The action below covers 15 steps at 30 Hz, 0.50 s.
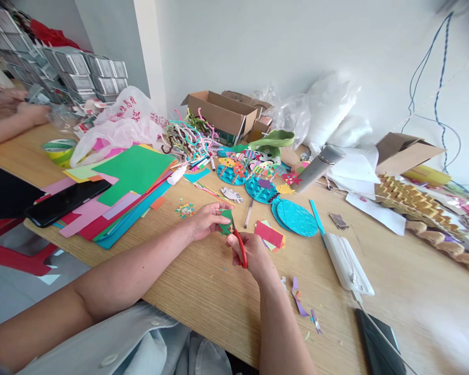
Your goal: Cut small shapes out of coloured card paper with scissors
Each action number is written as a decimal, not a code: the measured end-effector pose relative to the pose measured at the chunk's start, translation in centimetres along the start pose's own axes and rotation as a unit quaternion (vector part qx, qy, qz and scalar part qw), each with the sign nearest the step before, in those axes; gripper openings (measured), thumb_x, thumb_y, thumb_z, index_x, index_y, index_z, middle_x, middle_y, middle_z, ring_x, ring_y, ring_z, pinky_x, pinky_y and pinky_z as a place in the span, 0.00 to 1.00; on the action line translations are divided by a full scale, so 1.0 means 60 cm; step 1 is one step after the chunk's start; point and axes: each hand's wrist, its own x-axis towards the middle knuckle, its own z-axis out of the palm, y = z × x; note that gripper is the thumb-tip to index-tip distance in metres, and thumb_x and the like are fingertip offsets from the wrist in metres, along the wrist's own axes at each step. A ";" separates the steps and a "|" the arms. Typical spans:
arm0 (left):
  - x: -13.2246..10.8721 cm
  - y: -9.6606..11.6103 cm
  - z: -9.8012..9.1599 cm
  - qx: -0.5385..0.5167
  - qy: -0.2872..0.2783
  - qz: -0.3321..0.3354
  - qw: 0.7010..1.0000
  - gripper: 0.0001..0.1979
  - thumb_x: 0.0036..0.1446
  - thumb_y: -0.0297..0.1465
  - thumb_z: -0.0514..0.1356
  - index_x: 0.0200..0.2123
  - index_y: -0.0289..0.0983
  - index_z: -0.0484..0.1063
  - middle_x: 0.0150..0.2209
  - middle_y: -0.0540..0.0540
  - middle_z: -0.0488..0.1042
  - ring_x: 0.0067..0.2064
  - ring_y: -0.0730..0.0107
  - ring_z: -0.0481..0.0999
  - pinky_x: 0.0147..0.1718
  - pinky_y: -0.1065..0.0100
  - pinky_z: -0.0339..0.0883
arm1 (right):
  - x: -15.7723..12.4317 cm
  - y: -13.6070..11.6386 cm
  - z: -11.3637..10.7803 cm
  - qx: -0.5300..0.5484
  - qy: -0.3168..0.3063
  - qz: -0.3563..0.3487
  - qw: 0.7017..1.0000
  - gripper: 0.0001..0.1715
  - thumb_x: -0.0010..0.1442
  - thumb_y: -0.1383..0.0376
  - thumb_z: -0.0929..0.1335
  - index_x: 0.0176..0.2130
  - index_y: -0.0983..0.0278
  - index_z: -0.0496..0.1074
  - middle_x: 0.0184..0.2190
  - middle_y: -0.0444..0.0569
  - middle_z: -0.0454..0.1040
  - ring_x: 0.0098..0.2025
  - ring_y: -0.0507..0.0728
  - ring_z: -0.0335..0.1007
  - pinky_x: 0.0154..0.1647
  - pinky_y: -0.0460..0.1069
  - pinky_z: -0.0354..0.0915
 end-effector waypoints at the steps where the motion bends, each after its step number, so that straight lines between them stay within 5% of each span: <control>1: 0.000 0.000 0.000 -0.001 0.000 0.000 1.000 0.25 0.39 0.23 0.65 0.43 0.35 0.64 0.28 0.50 0.71 0.27 0.71 0.74 0.26 0.71 0.64 | 0.000 0.001 0.000 0.001 0.000 0.000 1.000 0.27 0.54 0.44 0.64 0.28 0.67 0.69 0.12 0.41 0.65 0.14 0.50 0.59 0.16 0.45 0.51; 15: -0.002 0.003 0.001 -0.002 -0.002 -0.002 1.000 0.23 0.39 0.23 0.65 0.42 0.36 0.65 0.29 0.51 0.71 0.26 0.73 0.74 0.28 0.70 0.66 | 0.001 0.000 0.000 -0.007 -0.008 0.003 1.000 0.28 0.53 0.43 0.64 0.28 0.66 0.68 0.13 0.42 0.66 0.15 0.51 0.60 0.17 0.45 0.52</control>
